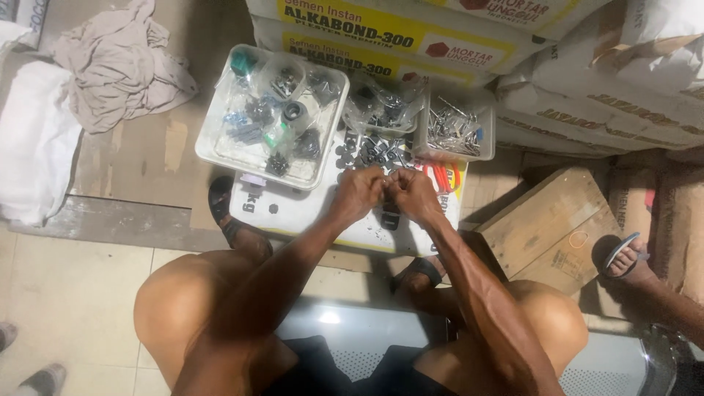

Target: Sorting small metal fasteners into a plastic organizer tray.

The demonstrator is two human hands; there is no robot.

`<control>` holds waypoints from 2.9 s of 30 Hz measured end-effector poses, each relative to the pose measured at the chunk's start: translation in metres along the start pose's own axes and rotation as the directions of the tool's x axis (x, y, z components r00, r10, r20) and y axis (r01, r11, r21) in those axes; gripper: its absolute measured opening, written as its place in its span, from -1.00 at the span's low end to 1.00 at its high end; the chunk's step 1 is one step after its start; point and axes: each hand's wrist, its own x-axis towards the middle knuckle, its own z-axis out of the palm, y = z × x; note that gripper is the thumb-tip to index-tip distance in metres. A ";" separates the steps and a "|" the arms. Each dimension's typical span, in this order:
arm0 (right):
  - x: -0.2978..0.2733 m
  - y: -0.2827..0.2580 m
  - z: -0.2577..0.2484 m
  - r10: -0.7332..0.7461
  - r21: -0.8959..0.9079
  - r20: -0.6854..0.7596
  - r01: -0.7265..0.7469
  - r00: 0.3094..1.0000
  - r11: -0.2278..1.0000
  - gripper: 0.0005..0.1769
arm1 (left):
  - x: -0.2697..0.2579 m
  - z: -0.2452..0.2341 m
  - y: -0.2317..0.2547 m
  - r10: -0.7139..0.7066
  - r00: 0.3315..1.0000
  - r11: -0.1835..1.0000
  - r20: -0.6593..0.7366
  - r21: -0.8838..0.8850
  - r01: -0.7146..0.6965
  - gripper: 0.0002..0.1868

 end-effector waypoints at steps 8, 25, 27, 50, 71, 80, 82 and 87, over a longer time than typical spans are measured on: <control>-0.002 -0.043 -0.033 -0.071 0.365 0.106 0.027 0.992 0.931 -0.56 | 0.019 -0.013 0.048 -0.178 0.978 0.939 -0.107 -0.316 0.136 -0.86; 0.009 0.055 -0.044 -0.405 -0.486 -0.170 0.281 0.898 0.828 -0.83 | -0.020 -0.029 0.019 -0.013 0.955 0.856 0.296 0.496 -0.142 -0.87; 0.015 0.110 -0.053 -0.024 -0.566 -0.142 -0.061 0.990 0.822 -0.48 | -0.017 -0.021 -0.005 -0.001 0.940 0.794 0.340 0.571 -0.206 -0.87; 0.018 0.086 -0.011 -0.106 -0.428 -0.101 0.053 0.989 0.902 -0.92 | 0.000 -0.018 0.012 -0.234 0.967 0.952 0.099 0.224 0.208 -0.90; -0.023 -0.031 0.004 0.006 0.308 -0.133 0.036 0.991 0.951 -0.69 | 0.002 -0.025 0.060 -0.471 0.875 0.851 -0.106 -0.316 0.420 -0.81; -0.004 -0.014 0.001 0.030 0.461 0.065 -0.057 0.997 0.885 -0.52 | 0.010 -0.026 0.030 -0.455 0.882 0.889 -0.123 -0.113 0.443 -0.81; -0.001 -0.016 0.003 0.047 0.468 0.087 -0.082 0.995 0.880 -0.51 | 0.012 -0.026 0.031 -0.458 0.880 0.888 -0.128 -0.103 0.448 -0.80; 0.017 0.020 0.015 -0.020 0.445 0.008 0.014 1.000 0.896 -0.66 | 0.007 -0.032 0.052 -0.558 0.830 0.737 0.018 -0.449 0.505 -0.80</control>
